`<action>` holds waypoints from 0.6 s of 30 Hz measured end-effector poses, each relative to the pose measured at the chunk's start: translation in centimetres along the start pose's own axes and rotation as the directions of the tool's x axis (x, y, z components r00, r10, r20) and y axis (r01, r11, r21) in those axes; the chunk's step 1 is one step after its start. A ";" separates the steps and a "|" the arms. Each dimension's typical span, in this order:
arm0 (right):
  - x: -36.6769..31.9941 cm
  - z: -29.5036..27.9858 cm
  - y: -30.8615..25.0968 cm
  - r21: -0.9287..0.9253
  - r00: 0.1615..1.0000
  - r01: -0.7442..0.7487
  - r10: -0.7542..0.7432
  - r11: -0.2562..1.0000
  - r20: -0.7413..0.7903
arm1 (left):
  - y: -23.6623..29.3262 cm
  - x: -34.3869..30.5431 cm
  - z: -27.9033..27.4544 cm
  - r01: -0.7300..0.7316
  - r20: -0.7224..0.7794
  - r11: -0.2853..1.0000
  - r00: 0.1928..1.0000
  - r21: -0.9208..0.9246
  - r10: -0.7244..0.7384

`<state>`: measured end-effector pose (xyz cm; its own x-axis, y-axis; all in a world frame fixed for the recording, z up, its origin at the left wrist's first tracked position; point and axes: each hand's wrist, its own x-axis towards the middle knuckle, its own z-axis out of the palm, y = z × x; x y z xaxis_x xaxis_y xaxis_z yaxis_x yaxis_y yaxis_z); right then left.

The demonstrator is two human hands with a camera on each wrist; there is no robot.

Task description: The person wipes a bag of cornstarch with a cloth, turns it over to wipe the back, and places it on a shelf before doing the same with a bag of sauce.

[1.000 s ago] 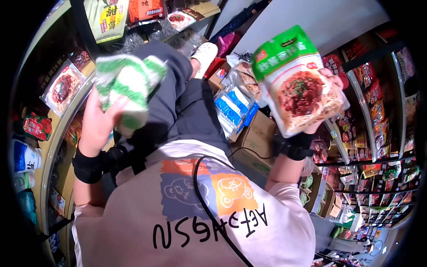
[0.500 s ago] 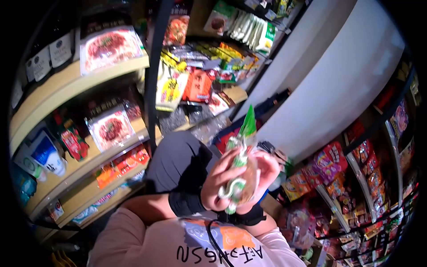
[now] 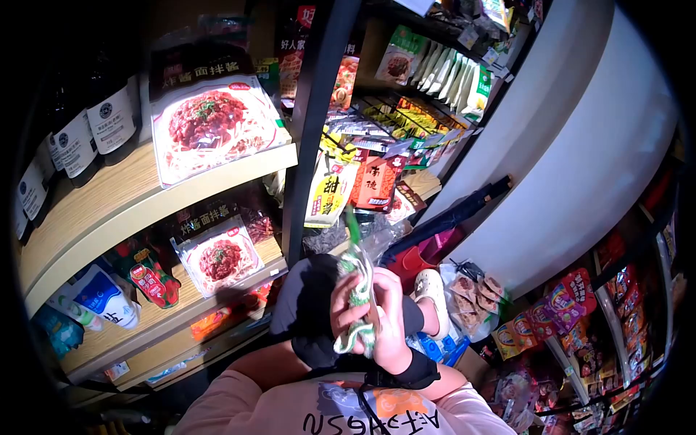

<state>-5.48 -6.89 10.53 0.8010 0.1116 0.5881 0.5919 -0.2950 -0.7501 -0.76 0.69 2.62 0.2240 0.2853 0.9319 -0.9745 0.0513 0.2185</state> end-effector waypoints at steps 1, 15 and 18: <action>0.5 -0.1 0.0 0.027 0.994 0.018 -0.021 0.999 0.110 | -0.7 0.9 -0.7 -0.041 0.025 0.997 0.999 0.071 0.039; 1.0 -1.2 5.3 0.732 0.851 -0.468 0.474 0.495 0.224 | -1.9 7.3 -2.3 -0.005 0.559 0.958 0.813 0.288 -0.164; -0.2 -1.4 7.6 0.838 0.857 -0.405 0.470 0.366 0.209 | -1.7 7.5 -2.4 -0.018 0.655 0.956 0.732 0.293 -0.188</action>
<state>-1.23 -10.44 5.13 0.9839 0.1555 0.0880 -0.0329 0.6416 -0.7664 2.57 5.02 8.50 0.3562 -0.4278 0.8307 -0.9311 -0.2369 0.2772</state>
